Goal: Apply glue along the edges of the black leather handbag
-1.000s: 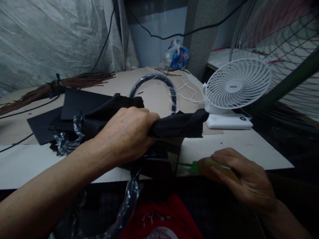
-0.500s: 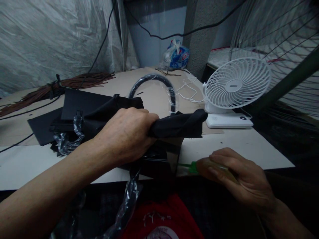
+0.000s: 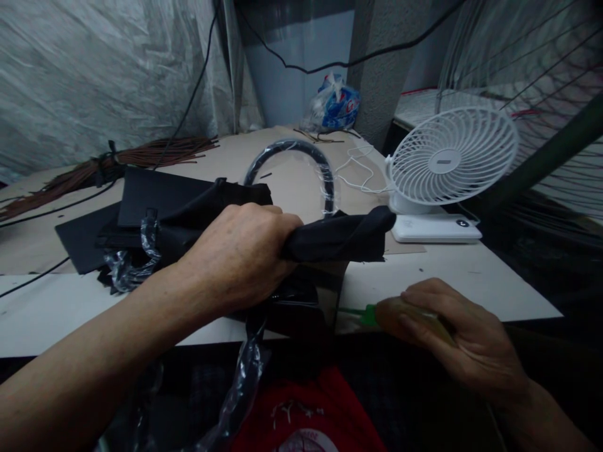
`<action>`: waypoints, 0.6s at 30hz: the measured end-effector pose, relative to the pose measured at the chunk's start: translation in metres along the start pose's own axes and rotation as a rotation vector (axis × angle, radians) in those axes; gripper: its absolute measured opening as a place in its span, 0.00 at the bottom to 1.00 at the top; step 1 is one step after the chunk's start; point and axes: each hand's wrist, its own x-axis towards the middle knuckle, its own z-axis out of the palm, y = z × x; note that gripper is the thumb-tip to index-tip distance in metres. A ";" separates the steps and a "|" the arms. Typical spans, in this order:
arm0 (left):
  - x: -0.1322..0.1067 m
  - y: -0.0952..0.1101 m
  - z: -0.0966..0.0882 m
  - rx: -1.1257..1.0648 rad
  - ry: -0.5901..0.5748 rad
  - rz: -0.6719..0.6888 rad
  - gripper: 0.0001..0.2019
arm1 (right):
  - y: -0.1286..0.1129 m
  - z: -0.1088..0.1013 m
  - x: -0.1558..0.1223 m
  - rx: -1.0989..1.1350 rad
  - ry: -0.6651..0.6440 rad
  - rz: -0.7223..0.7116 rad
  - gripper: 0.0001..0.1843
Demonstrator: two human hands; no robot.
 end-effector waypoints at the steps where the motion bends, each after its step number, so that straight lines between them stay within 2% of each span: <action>1: 0.000 0.000 0.000 -0.002 -0.002 0.001 0.08 | -0.001 -0.001 0.000 0.038 -0.050 -0.003 0.06; 3: -0.001 0.000 0.000 -0.004 -0.012 -0.007 0.07 | -0.004 -0.003 0.000 0.069 -0.073 -0.008 0.06; 6: 0.000 -0.001 0.002 -0.012 -0.010 -0.009 0.07 | -0.010 -0.004 -0.002 0.014 0.008 0.022 0.06; 10: 0.000 -0.002 0.002 -0.015 -0.008 0.003 0.06 | -0.013 -0.003 -0.004 0.062 -0.041 0.057 0.04; 14: -0.001 -0.003 0.001 -0.014 -0.020 -0.003 0.07 | -0.012 -0.002 -0.004 -0.008 0.048 0.091 0.04; 18: -0.002 -0.004 0.002 -0.036 -0.011 0.019 0.07 | -0.014 -0.003 -0.003 0.062 -0.046 0.046 0.03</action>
